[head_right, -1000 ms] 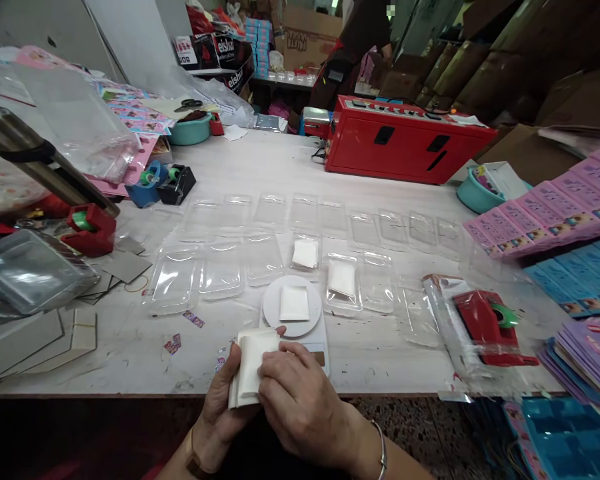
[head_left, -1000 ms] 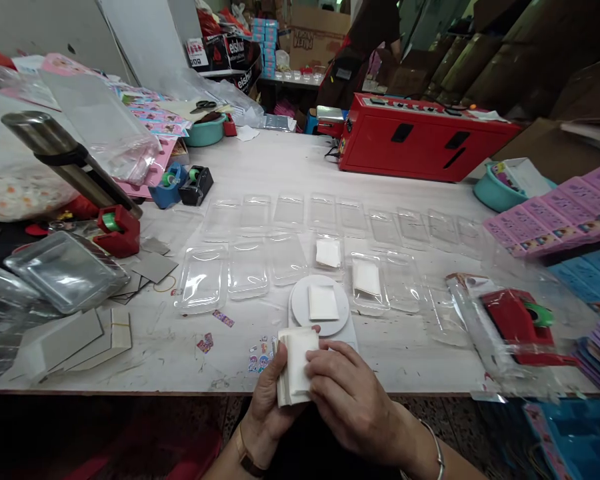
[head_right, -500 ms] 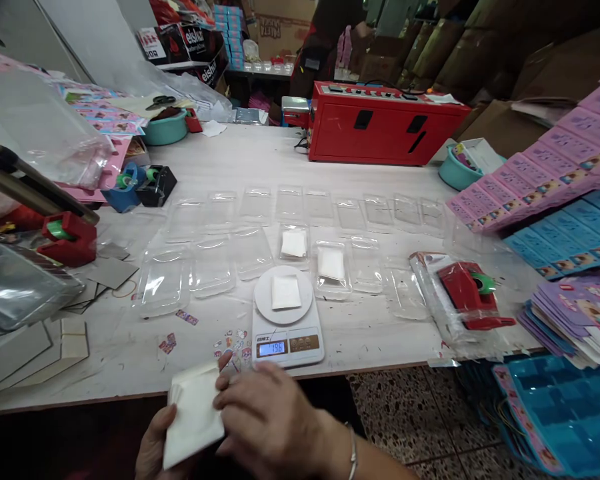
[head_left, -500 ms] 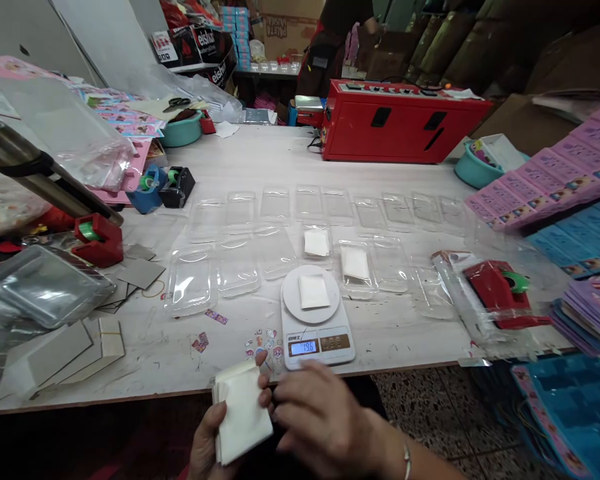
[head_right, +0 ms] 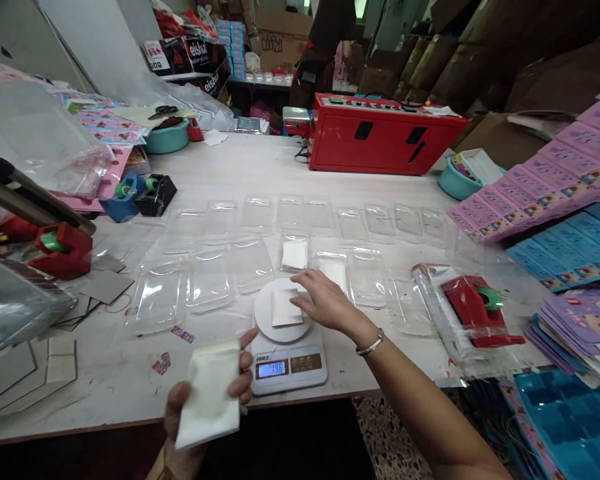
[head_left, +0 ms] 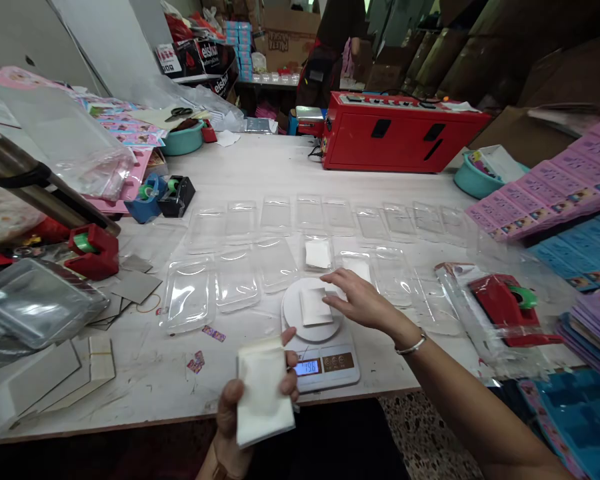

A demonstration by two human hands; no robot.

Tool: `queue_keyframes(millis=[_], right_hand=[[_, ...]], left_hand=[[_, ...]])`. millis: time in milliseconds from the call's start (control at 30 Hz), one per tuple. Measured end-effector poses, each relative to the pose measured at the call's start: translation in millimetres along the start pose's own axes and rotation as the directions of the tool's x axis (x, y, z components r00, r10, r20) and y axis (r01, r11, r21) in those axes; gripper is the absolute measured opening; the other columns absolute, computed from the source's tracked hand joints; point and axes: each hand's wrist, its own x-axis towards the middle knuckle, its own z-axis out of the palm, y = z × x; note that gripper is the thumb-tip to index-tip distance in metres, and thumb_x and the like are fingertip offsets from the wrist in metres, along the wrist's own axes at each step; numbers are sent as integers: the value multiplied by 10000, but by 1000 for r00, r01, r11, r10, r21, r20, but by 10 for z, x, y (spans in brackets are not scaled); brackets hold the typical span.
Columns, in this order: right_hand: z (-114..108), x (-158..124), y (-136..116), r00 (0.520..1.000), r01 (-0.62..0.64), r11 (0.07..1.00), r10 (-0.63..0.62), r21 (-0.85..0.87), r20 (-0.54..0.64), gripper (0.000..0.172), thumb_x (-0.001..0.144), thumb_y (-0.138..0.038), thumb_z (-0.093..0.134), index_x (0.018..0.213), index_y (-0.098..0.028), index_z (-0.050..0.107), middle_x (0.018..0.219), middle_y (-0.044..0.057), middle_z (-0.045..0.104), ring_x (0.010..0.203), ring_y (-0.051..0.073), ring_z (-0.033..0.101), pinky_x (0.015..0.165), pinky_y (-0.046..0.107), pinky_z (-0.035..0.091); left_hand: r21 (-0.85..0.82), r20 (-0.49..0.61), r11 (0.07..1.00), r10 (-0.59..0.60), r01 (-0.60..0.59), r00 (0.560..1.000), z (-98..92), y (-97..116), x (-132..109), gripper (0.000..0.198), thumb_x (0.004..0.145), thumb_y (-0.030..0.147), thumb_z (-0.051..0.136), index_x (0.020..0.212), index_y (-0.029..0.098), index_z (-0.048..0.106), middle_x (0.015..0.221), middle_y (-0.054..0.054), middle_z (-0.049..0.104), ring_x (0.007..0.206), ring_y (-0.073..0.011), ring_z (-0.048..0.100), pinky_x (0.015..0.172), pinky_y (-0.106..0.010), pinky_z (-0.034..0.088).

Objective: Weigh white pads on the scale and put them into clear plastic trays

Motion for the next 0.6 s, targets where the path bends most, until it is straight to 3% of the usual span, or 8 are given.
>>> queue_keyframes(millis=[133,267,367,600], right_hand=[[80,289,-45,988,3,997,10,-80,155,260,853,-278,647,1088,-177,608,1087,91,599,1039,242,561,854,375,477],[158,435,-53,975,11,981,33,-192,222,177,817,-298,660,932,-167,630,991,94,610,941,244,561,779,347,445],[213,488,-50,974,-8,976,57,-219,217,180,815,-337,650,871,-169,620,941,94,614,903,247,560,747,340,421],[229,558,-87,959,-34,974,95,-225,266,222,811,-394,630,755,-184,587,855,81,640,834,232,581,658,305,371]], left_hand=[[-16,43,984,-178,179,983,28,-174,389,952,655,385,769,1474,205,316,1054,-85,630,796,-156,592,672,-239,501],[-43,-13,987,-158,158,987,-36,-275,616,877,671,350,768,1437,181,375,1063,-99,655,812,-176,614,737,-281,511],[-50,-58,992,-121,118,991,-97,-294,670,800,685,331,758,1396,166,429,1067,-110,669,824,-177,615,783,-295,503],[-22,-24,987,-162,161,987,-212,-332,669,649,694,382,739,1252,98,569,875,-90,681,770,-182,630,701,-255,482]])
